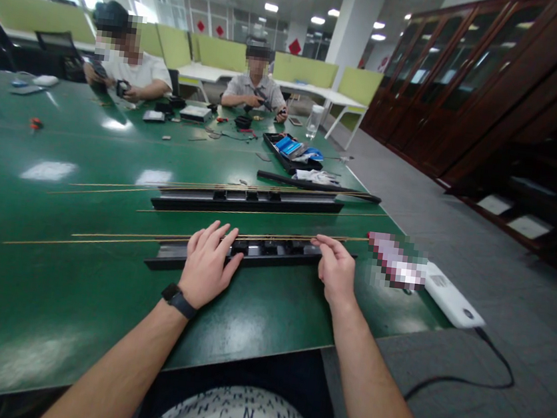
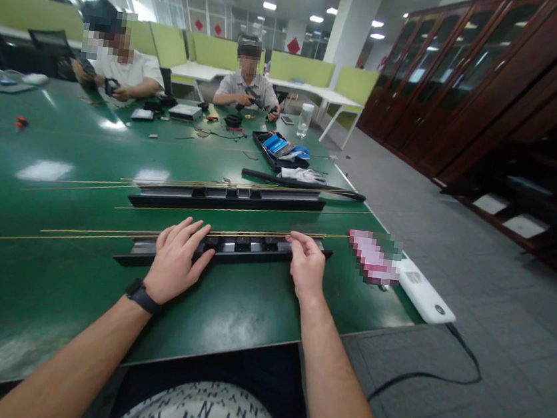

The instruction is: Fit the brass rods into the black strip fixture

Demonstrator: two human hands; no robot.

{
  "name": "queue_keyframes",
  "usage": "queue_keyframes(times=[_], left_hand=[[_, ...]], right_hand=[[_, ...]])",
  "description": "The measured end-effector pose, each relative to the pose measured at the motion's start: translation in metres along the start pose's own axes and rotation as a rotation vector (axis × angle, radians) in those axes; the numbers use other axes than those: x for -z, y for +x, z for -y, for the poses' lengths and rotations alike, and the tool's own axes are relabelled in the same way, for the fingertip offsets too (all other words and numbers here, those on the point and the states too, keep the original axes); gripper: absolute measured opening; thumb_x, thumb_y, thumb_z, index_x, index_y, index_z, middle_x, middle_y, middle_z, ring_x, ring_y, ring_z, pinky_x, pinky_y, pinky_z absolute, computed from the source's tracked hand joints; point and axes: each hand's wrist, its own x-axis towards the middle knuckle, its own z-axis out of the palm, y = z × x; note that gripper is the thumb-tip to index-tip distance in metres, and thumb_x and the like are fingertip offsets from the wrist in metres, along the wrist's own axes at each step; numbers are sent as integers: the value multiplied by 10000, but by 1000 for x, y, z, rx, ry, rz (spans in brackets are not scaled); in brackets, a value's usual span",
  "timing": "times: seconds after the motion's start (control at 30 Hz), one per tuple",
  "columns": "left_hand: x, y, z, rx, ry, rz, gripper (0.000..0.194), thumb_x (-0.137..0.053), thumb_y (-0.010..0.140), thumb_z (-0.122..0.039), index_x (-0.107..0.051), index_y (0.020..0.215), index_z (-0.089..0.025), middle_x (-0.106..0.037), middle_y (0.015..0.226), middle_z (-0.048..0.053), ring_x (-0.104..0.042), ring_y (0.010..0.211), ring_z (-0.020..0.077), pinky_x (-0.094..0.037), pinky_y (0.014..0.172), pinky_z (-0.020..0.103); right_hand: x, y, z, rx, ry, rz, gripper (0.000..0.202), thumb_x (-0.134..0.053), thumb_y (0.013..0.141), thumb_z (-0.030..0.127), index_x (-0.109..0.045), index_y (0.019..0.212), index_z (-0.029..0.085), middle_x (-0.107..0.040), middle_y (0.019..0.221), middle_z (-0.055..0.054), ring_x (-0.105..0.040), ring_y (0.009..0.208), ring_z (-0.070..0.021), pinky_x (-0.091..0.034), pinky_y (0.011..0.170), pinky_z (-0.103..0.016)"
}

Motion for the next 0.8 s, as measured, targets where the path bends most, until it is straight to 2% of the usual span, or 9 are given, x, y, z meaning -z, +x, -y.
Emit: queue_keyframes(times=[0.8], left_hand=[[1, 0, -1, -5, 14, -7, 499, -511, 1043, -429, -579, 1478, -194, -608, 1514, 152, -447, 1511, 344, -288, 1243, 539]], right_hand=[[-1, 0, 0, 8, 12, -1, 357, -708, 843, 422, -758, 1079, 158, -808, 1026, -106, -411, 368, -40, -266, 324, -216]])
